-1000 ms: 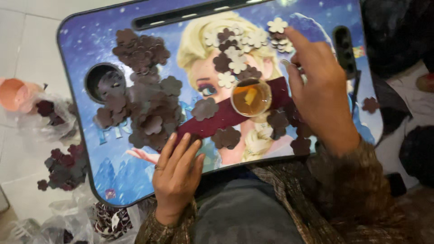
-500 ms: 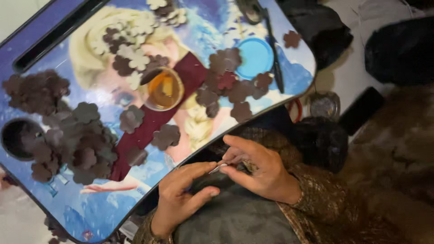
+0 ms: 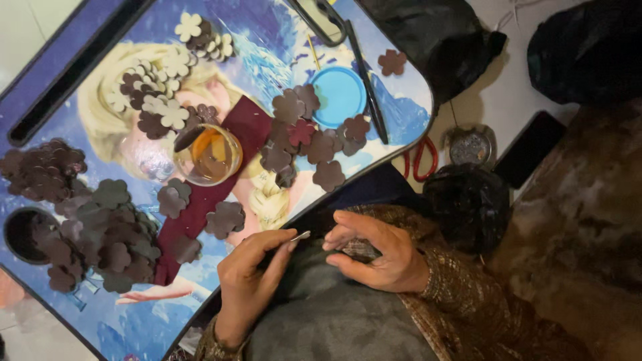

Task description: The person sits on the floor with a lap desk covered in flower-shaped cutouts, dips each cutout into a cup of glue, presses and folds the petals by hand, and sets the shaped flowers back on the desk in piles.

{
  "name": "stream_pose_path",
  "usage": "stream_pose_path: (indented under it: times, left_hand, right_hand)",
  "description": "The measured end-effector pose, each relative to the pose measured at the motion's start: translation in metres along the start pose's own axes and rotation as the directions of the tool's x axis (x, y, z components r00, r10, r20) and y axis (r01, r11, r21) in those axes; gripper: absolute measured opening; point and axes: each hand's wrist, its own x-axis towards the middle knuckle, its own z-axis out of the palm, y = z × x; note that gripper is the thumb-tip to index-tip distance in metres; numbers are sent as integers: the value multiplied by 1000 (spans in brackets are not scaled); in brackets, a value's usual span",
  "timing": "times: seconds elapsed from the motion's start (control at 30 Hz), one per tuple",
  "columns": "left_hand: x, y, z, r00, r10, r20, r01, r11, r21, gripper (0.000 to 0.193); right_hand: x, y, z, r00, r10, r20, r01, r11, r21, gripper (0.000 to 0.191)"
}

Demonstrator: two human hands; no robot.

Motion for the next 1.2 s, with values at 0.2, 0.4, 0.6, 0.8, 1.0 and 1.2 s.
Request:
stream_pose_path:
  times: [0.2, 0.4, 0.6, 0.8, 1.0, 1.2]
  left_hand:
    - [2, -5, 3, 995, -89, -32, 89, 996, -25, 17]
    - [11, -8, 4, 998, -42, -51, 42, 999, -7, 15]
    - [20, -7, 7, 995, -65, -70, 64, 998, -10, 16]
    - [23, -11, 11, 997, -38, -62, 40, 998, 41, 16]
    - [29, -24, 17, 995, -35, -90, 39, 998, 50, 17]
    - [25, -34, 21, 997, -47, -64, 49, 998, 32, 18]
  right_hand:
    - [3, 4, -31, 983, 27, 183, 11, 979, -205, 45]
    - [29, 43, -159, 897, -234, -374, 50, 896, -442, 54]
    - [103, 120, -230, 971, -31, -235, -195, 461, -866, 111]
    - [162, 181, -283, 953, -53, -299, -236, 494, -837, 64]
    - [169, 186, -372, 885, 14, -466, -452, 275, -849, 47]
    - [160, 174, -393, 879, 33, -475, -468, 242, -850, 50]
